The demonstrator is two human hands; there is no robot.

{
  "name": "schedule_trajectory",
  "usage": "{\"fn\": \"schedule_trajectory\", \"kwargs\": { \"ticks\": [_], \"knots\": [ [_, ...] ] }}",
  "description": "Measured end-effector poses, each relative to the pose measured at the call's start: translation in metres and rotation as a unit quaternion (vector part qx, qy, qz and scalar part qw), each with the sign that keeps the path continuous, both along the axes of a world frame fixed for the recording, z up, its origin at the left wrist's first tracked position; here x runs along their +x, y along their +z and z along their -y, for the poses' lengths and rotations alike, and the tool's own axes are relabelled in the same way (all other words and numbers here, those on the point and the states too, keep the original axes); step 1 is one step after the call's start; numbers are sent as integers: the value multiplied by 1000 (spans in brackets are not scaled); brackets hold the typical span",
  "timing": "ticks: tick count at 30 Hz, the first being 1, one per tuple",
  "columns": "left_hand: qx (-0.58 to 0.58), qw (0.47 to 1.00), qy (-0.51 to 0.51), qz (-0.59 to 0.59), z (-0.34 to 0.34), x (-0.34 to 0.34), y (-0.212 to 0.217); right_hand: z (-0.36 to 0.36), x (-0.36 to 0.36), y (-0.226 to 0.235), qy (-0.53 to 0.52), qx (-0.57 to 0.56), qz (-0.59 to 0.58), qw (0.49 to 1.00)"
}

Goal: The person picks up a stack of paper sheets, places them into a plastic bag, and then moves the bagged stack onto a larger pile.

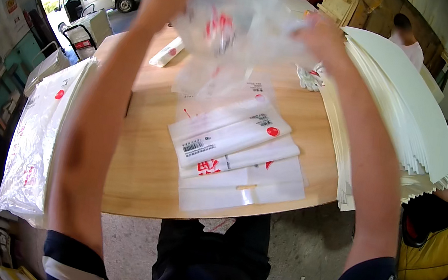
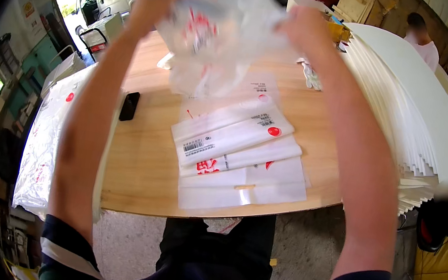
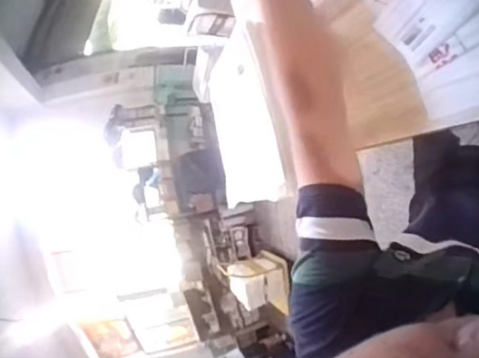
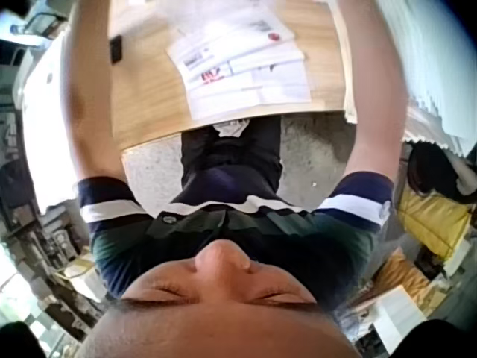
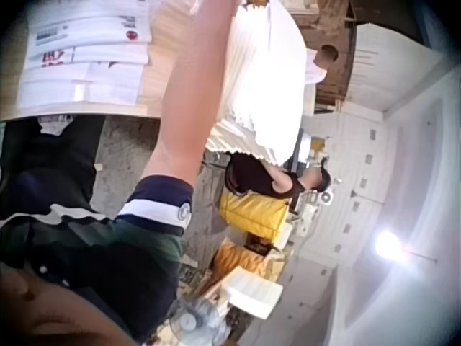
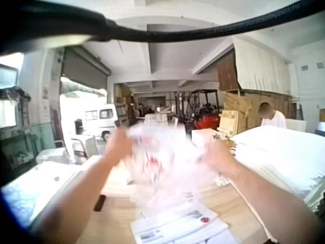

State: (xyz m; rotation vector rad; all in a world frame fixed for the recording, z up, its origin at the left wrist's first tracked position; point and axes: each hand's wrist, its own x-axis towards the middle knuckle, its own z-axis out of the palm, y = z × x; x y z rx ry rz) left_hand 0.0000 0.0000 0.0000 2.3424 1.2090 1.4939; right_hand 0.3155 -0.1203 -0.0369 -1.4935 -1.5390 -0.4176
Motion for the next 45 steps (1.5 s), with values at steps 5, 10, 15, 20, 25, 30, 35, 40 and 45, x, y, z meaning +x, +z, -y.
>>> {"fn": "schedule_trajectory", "kwargs": {
  "ticks": [5, 10, 15, 20, 25, 30, 35, 40, 45],
  "knots": [
    [236, 952, 133, -143, 26, -70, 14, -10, 24, -53, -174, 35, 91, 980],
    [208, 973, 7, -104, -4, -14, -227, -24, 0, -221, -71, -169, -33, 983],
    [-166, 971, -5, 172, 7, 7, -118, -19, 24, -84, -104, 69, -157, 980],
    [234, 970, 52, 26, 19, -39, -96, 37, -34, -107, -156, 195, 40, 967],
    [-228, 947, -25, -223, 5, -42, -249, 52, -50, -312, 52, -120, -282, 951],
    [-76, 976, 3, -202, 38, 5, -162, 69, -53, -282, 69, -148, -635, 755],
    [77, 971, -40, -224, 96, 30, -147, 108, -92, -306, 49, -87, -706, 701],
    [74, 942, -139, -298, 104, 26, -151, 133, -115, -336, 83, -154, -691, 702],
    [-3, 934, -179, -308, 101, 21, -162, 149, -101, -339, -3, -73, -494, 866]
  ]
}}
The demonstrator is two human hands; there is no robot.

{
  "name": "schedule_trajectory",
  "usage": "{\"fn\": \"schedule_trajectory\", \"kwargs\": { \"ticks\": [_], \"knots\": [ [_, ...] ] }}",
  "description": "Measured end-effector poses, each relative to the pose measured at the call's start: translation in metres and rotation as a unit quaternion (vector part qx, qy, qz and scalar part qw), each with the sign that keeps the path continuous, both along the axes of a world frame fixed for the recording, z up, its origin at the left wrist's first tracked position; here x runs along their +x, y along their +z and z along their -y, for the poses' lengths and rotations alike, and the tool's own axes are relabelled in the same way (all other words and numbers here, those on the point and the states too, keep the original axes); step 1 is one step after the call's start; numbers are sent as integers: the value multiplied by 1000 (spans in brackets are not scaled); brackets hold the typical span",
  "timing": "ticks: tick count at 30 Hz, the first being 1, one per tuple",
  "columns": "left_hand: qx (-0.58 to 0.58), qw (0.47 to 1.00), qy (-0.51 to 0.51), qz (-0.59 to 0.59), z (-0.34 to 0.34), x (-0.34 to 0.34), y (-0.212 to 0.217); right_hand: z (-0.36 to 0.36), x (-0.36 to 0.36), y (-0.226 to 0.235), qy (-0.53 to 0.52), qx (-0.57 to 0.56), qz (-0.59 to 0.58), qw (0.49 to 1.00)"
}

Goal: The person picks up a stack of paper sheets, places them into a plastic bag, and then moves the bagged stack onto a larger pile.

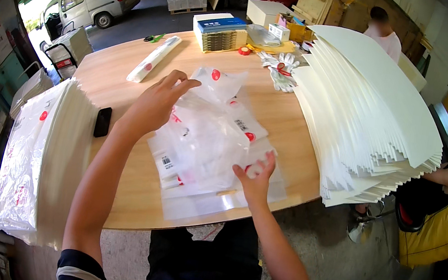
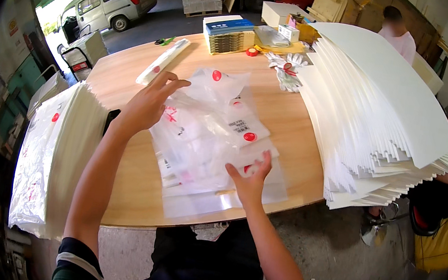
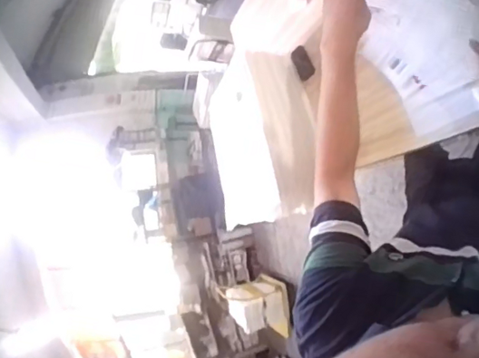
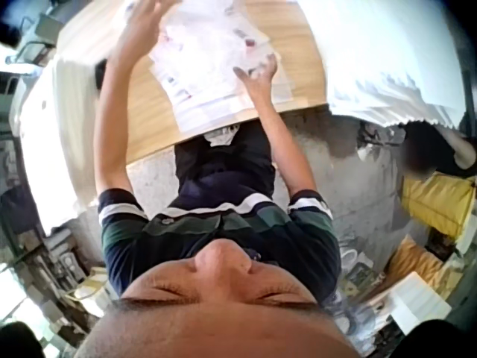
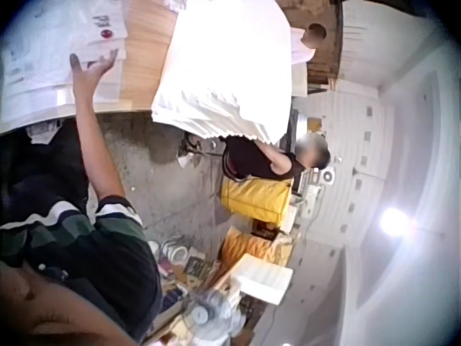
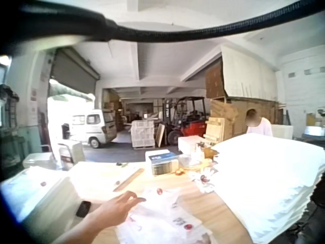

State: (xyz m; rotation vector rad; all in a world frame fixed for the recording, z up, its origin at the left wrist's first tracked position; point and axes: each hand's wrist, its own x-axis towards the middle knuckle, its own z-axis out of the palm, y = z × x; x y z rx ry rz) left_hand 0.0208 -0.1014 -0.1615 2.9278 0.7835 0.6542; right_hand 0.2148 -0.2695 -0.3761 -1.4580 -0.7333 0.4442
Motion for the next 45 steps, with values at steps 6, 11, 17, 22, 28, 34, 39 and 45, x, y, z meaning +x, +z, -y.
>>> {"fn": "schedule_trajectory", "kwargs": {
  "ticks": [6, 11, 17, 22, 28, 34, 39, 45],
  "knots": [
    [-37, 999, 24, -15, 11, -7, 7, -21, 13, 70, 113, -2, 268, 957],
    [109, 992, 53, 35, 71, -4, 29, 48, 12, 128, -15, 130, 419, 898],
    [99, 981, -117, 118, 130, -9, -6, 152, 131, 216, -173, 241, 599, 744],
    [25, 967, -244, 75, 160, 30, -33, 214, 181, 268, -244, -54, 664, 705],
    [-24, 935, -340, 94, 178, 64, -43, 221, 210, 280, -183, -76, 686, 700],
    [-417, 815, -358, 183, 171, 109, -49, 222, 197, 300, -193, -7, 752, 631],
    [-848, 386, -232, 279, 171, 152, 3, 222, 95, 301, -72, 41, 799, 596],
    [-872, 355, -230, 248, 178, 175, 24, 238, 7, 295, 32, -61, 858, 509]
  ]
}}
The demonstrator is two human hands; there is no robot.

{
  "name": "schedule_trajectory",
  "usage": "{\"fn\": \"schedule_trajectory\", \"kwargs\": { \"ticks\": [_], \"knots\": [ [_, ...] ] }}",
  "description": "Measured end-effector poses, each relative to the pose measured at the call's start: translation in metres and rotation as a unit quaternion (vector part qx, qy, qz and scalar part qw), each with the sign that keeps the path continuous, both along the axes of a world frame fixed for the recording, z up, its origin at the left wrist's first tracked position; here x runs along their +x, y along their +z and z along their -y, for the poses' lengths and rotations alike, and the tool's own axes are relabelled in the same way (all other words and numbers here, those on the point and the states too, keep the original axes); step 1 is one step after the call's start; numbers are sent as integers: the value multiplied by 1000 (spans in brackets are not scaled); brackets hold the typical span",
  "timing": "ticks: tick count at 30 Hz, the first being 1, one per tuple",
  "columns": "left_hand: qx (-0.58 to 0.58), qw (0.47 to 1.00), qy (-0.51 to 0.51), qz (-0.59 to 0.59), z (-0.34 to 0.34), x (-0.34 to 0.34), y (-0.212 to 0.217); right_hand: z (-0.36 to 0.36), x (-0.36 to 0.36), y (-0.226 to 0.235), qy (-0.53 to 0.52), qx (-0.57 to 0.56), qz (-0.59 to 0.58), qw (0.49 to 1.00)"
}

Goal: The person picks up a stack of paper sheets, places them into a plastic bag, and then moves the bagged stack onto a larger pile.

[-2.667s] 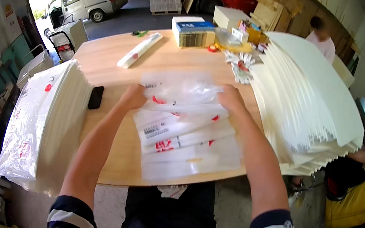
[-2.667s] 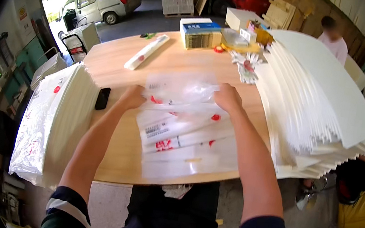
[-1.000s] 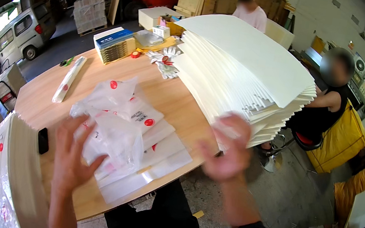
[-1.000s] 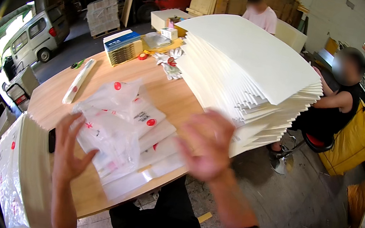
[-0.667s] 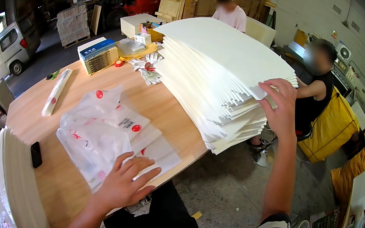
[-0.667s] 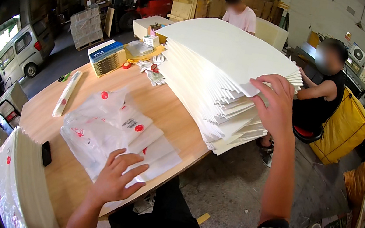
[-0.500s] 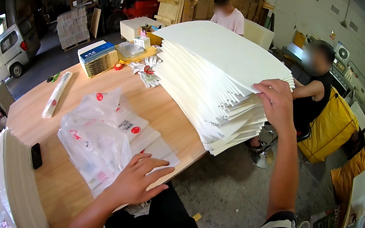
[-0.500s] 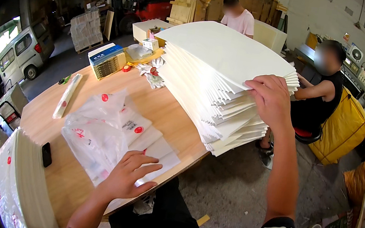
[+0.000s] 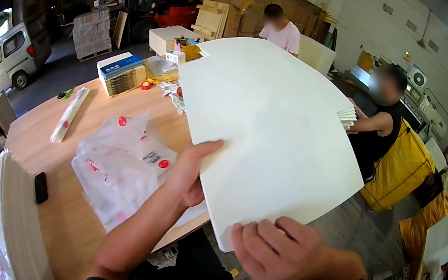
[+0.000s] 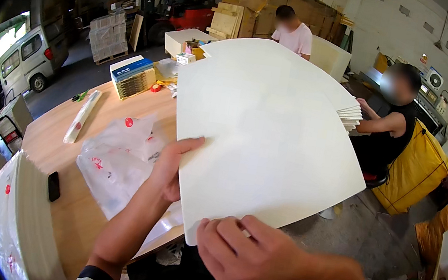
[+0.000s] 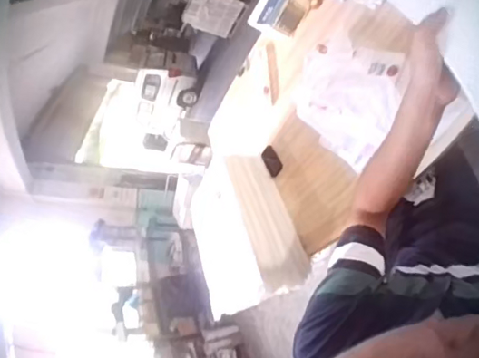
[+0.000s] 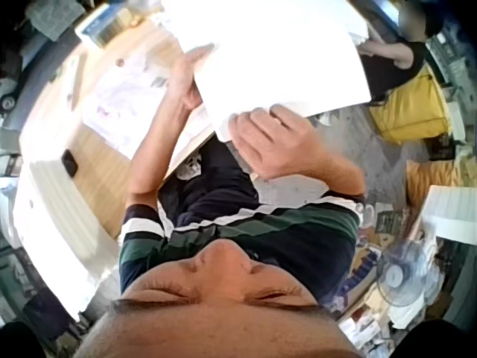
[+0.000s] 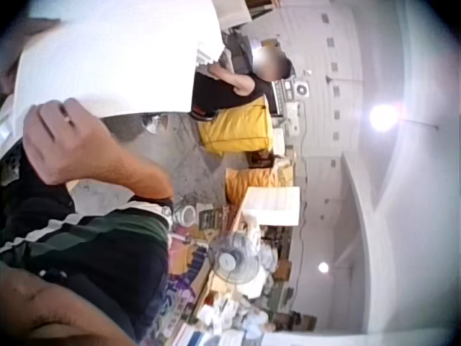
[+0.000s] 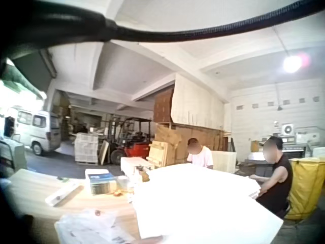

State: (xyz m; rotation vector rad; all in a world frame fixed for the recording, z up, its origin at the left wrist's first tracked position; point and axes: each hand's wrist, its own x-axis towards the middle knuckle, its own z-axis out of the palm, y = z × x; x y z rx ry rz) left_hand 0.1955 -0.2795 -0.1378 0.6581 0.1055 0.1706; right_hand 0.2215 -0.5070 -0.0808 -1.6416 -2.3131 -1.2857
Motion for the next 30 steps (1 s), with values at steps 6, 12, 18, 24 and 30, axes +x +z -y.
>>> {"fn": "schedule_trajectory", "kwargs": {
  "ticks": [6, 12, 18, 24, 30],
  "knots": [
    [105, 987, 116, -21, -3, -46, -5, 34, 63, 20, -66, 120, -401, 906],
    [138, 989, 59, -5, -5, -88, -34, 78, 204, -73, -50, 35, -887, 458],
    [168, 985, 43, -27, -12, -114, -67, 68, 194, -85, -113, 3, -933, 341],
    [203, 975, 78, -49, -7, -118, -127, 54, 126, -42, -220, 21, -866, 449],
    [602, 780, 155, -69, 38, -136, -170, 24, 31, -106, -318, -40, -693, 646]
  ]
}}
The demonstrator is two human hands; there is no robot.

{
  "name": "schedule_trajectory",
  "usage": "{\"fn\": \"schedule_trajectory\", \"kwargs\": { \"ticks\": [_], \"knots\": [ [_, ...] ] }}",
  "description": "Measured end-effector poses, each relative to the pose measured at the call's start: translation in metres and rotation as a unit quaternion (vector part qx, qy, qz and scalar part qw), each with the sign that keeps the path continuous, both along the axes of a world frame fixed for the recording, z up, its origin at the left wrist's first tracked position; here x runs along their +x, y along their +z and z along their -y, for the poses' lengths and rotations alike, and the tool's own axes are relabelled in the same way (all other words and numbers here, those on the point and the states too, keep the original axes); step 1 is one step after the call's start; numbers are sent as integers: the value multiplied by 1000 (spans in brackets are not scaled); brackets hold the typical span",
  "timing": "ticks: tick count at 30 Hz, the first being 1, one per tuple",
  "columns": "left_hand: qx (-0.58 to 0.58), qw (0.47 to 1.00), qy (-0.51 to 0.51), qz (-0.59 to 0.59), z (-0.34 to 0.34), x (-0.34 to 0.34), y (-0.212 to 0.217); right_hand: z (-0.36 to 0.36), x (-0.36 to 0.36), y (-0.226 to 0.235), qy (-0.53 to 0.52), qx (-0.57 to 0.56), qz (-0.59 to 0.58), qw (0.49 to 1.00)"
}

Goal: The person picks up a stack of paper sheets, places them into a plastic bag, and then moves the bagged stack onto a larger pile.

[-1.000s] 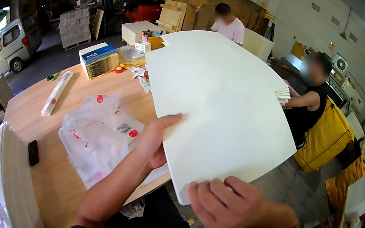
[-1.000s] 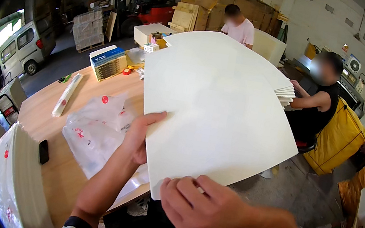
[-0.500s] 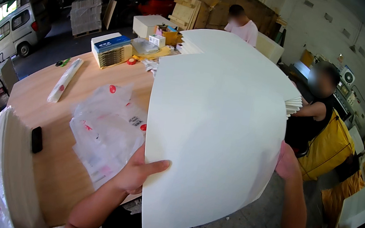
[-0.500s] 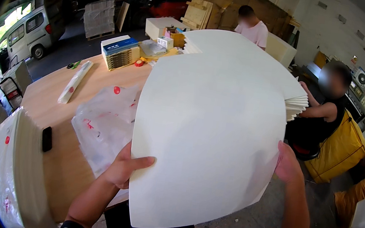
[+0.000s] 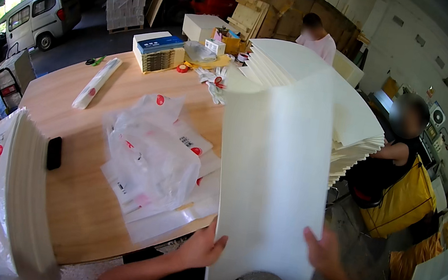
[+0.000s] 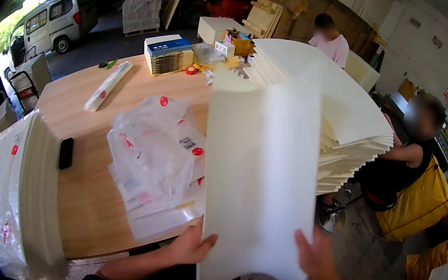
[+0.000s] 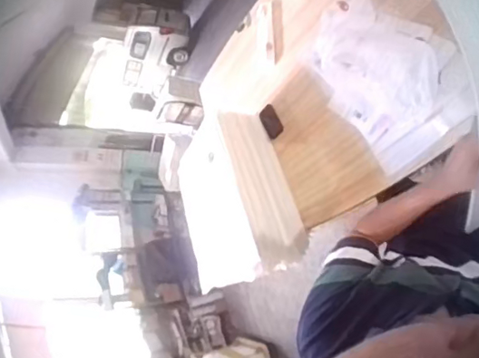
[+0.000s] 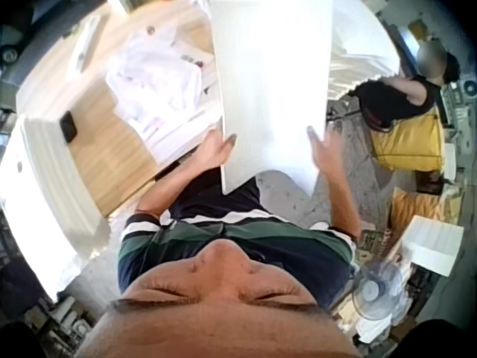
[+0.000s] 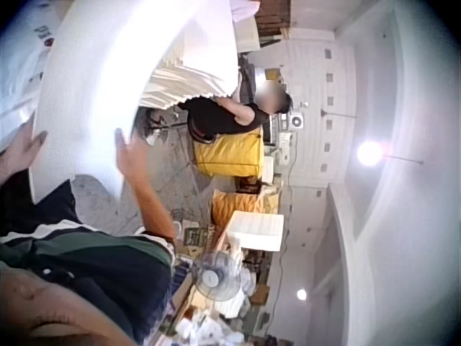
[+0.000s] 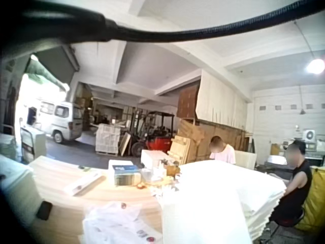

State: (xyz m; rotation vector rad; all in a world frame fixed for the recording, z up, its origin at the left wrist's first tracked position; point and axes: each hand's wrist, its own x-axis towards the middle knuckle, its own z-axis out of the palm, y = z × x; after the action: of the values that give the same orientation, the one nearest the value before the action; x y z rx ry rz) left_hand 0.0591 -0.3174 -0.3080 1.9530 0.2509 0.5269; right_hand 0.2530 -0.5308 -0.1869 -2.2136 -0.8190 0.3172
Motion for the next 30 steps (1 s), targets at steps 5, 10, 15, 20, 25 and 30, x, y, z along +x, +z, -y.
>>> {"fn": "schedule_trajectory", "kwargs": {
  "ticks": [5, 10, 15, 20, 25, 30],
  "knots": [
    [170, 983, 67, 5, 32, 15, -13, -29, -56, -106, -33, 296, -109, 948],
    [290, 954, 79, 21, 41, 15, 1, -65, -84, -109, 64, 276, -51, 958],
    [245, 968, 44, 22, 52, 14, -2, -65, -79, -115, 107, 313, -32, 943],
    [264, 964, 20, -29, 61, 15, -14, -73, -84, -107, -7, 302, -104, 948],
    [118, 991, 64, 4, 11, -14, -10, -45, -44, -123, -15, 291, -133, 947],
    [-195, 977, -9, 82, -8, 12, -57, -25, -39, -132, 34, 314, -263, 912]
  ]
}}
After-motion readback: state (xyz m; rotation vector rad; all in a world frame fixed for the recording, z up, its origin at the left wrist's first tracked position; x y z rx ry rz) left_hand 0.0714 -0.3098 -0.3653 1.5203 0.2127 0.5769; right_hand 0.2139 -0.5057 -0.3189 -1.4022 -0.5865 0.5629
